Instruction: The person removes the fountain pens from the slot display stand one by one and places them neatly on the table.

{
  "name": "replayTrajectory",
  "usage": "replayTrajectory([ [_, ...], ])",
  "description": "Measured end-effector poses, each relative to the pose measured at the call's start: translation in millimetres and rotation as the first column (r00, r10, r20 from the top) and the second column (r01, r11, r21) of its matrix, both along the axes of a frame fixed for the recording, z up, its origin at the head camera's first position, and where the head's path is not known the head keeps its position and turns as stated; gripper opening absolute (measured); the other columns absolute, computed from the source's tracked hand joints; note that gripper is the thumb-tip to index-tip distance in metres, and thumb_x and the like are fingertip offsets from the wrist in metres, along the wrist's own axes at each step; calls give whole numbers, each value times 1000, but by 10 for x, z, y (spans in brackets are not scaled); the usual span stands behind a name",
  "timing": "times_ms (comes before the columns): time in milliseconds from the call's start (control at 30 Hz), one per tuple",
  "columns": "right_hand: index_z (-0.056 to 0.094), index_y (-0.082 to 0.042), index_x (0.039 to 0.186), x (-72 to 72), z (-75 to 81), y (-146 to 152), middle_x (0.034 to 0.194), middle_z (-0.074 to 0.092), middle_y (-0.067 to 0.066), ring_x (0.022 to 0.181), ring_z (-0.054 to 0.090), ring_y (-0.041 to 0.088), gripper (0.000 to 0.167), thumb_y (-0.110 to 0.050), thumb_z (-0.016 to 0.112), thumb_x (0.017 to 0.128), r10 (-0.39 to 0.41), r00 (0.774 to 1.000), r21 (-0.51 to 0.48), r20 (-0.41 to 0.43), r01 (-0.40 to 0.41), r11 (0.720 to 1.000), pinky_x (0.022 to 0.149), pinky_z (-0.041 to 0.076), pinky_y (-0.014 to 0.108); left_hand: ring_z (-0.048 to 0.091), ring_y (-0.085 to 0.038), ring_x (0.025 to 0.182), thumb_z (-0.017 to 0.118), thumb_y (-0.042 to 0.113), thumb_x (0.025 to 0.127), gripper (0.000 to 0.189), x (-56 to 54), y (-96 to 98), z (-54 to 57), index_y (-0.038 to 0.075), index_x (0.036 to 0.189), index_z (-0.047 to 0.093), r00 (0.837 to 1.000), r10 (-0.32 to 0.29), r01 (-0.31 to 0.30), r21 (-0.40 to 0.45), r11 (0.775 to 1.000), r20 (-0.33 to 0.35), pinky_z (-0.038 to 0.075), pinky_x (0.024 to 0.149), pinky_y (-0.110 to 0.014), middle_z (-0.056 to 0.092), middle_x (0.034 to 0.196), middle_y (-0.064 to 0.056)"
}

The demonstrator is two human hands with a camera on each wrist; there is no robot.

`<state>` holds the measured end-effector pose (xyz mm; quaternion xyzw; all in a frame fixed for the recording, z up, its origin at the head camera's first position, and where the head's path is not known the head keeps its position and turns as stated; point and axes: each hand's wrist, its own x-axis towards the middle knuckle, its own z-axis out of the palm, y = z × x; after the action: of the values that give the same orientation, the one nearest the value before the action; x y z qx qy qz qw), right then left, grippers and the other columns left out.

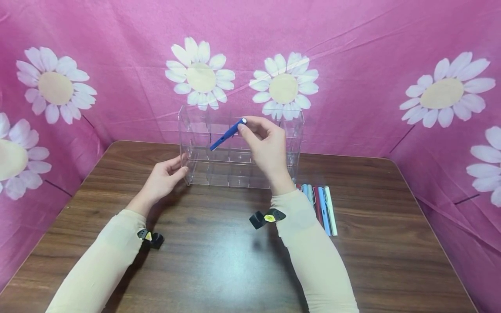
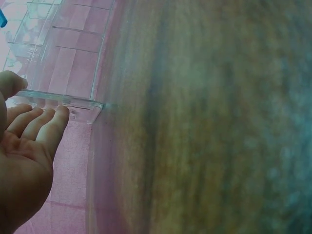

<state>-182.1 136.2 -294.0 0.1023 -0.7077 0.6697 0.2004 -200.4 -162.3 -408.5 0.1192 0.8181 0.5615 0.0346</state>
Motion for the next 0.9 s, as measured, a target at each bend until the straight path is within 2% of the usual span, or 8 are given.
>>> replayTrajectory([
  [133,77,7,120,32,30,34,92,81,-1,84,78,11,25,-4,78,98,-12,1000,-13,2,12,1000,84,66,22,63,-39,134,59,4,107,53,-1,3,0,-5,158,48,1000,0,0,-1,1000,-1,50,94,0,59,149,-29],
  [433,76,10,121,82,38,136,90,80,-12,80,77,6,27,-1,78,97,-3,1000,-50,7,4,999,84,68,24,62,-39,135,59,3,107,52,-2,2,-2,-5,158,48,1000,1,-1,-1,1000,-1,49,94,1,58,150,-28],
  [567,75,11,120,109,28,208,90,81,-8,77,77,6,26,-1,77,97,-2,1000,-54,22,3,999,82,69,25,63,-39,136,59,5,108,52,-4,1,3,-5,157,49,1000,1,-1,-10,1000,-2,49,94,1,58,150,-28],
  [767,77,9,120,160,34,312,92,82,-2,76,76,7,27,-6,79,97,-6,1000,-36,26,7,999,79,69,25,62,-38,136,59,5,108,52,-12,-2,0,-5,157,49,1000,-1,1,-11,1000,-1,49,94,1,58,151,-28],
  [900,77,9,119,207,31,381,90,81,-8,75,75,7,26,-6,79,98,-9,999,-2,32,10,1000,78,68,24,65,-41,132,59,4,107,52,-11,0,-15,-5,158,48,1000,-1,1,-7,1000,-1,51,92,0,60,148,-30],
])
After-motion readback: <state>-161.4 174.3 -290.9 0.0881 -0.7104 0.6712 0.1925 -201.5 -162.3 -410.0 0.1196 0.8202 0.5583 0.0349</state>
